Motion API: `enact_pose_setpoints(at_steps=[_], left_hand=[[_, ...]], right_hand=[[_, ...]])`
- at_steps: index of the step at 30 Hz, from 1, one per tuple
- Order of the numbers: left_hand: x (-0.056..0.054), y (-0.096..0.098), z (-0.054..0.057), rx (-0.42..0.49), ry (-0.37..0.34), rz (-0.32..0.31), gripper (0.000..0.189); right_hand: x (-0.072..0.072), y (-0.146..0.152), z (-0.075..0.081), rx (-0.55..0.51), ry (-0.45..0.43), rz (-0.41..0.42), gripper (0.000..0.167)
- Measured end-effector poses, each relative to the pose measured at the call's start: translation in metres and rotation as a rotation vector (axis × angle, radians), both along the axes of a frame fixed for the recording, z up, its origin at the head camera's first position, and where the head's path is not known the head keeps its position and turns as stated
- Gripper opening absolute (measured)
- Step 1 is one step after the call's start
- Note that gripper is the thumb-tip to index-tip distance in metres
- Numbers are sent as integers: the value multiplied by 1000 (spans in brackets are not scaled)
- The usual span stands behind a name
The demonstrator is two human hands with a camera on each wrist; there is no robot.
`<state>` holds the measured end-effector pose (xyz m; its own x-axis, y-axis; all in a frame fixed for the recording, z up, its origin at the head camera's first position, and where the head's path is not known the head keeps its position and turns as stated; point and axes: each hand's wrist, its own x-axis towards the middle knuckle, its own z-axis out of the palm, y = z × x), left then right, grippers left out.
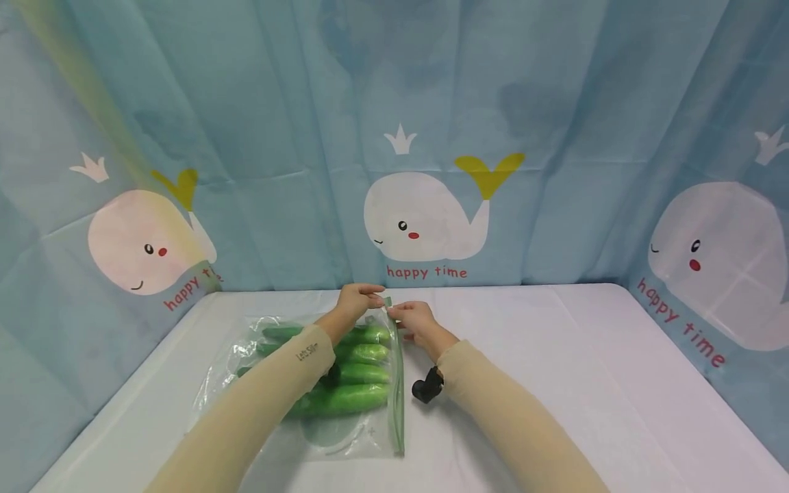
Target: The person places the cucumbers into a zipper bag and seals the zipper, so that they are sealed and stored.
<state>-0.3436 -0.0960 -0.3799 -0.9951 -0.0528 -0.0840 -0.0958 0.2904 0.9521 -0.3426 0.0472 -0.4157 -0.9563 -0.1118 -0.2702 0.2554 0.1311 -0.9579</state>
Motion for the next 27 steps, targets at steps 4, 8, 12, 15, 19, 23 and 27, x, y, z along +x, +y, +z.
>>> enact_pose_setpoints(at_steps=[4, 8, 12, 15, 19, 23, 27], left_hand=[[-1, 0, -2, 27, -19, 24, 31], [-2, -3, 0, -23, -55, -44, 32], [-5, -3, 1, -60, -54, -67, 31], [-4, -2, -1, -38, -45, -18, 30], [0, 1, -1, -1, -7, 80, 28], [6, 2, 3, 6, 53, 130, 24], [6, 2, 6, 1, 68, 135, 21]], right_hand=[[5, 2, -2, 17, -28, -6, 24], [7, 5, -5, 20, -34, -10, 27], [8, 7, -5, 11, -41, -5, 29], [9, 7, -4, 15, -36, 10, 30], [14, 4, -2, 26, -18, 30, 31], [20, 1, 2, 33, -13, 24, 31], [24, 0, 4, 34, -25, 6, 29]])
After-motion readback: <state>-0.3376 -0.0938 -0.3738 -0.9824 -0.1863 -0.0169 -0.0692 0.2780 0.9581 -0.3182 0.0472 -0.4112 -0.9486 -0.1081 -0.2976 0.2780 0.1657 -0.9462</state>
